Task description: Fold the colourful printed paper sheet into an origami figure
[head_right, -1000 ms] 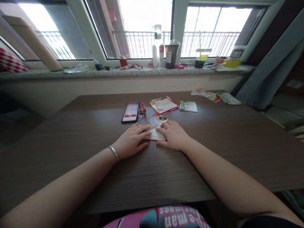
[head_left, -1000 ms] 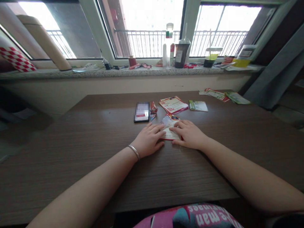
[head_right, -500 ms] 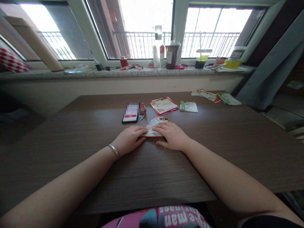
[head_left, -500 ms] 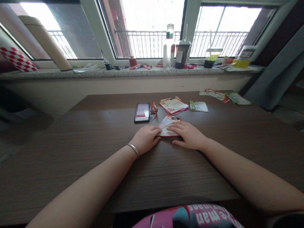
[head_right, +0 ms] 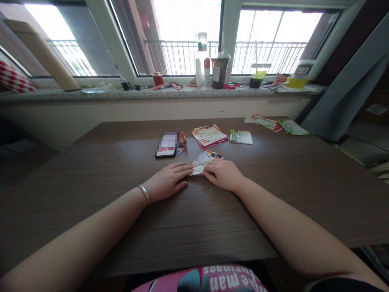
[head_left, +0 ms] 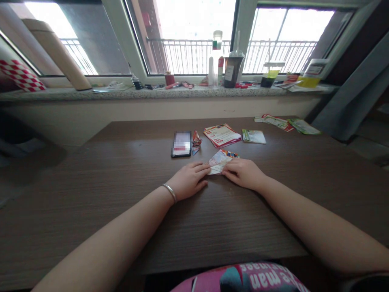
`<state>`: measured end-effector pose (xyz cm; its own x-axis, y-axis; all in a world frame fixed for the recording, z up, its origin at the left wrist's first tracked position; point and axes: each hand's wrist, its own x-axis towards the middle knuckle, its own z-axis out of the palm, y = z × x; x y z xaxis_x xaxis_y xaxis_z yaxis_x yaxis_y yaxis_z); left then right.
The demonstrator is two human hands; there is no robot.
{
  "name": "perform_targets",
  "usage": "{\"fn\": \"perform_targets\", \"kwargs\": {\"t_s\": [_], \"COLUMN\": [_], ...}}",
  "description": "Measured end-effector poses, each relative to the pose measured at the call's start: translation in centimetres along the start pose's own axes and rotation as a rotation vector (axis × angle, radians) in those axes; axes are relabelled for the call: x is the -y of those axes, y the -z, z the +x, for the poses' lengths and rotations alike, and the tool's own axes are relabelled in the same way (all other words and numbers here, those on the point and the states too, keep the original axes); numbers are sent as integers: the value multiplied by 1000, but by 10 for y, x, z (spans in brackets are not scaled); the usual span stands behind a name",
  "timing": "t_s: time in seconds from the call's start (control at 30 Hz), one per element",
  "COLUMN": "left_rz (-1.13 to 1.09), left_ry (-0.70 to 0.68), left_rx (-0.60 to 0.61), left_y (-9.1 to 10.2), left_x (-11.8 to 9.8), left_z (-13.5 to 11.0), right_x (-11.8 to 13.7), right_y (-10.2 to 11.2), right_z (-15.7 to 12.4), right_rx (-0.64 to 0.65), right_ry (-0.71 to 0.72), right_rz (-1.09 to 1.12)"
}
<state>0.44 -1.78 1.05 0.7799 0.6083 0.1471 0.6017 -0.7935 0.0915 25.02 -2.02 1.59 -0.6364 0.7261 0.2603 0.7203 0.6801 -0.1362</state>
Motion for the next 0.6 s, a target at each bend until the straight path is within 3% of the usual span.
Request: {"fn": "perform_targets", "kwargs": {"t_s": [0.3,0.6], "left_rz": [-36,-22], "left_ry": [37,-32], "left_rx": [132,164], "left_y": [2,-3], "left_x": [-6,-7], "left_z": [2,-3], "right_x": [-16,-30], "right_y": [1,-11], "right_z": [0,5], "right_rx": [-30,0], "right_ry": [-277,-322], "right_rz": [144,261]}}
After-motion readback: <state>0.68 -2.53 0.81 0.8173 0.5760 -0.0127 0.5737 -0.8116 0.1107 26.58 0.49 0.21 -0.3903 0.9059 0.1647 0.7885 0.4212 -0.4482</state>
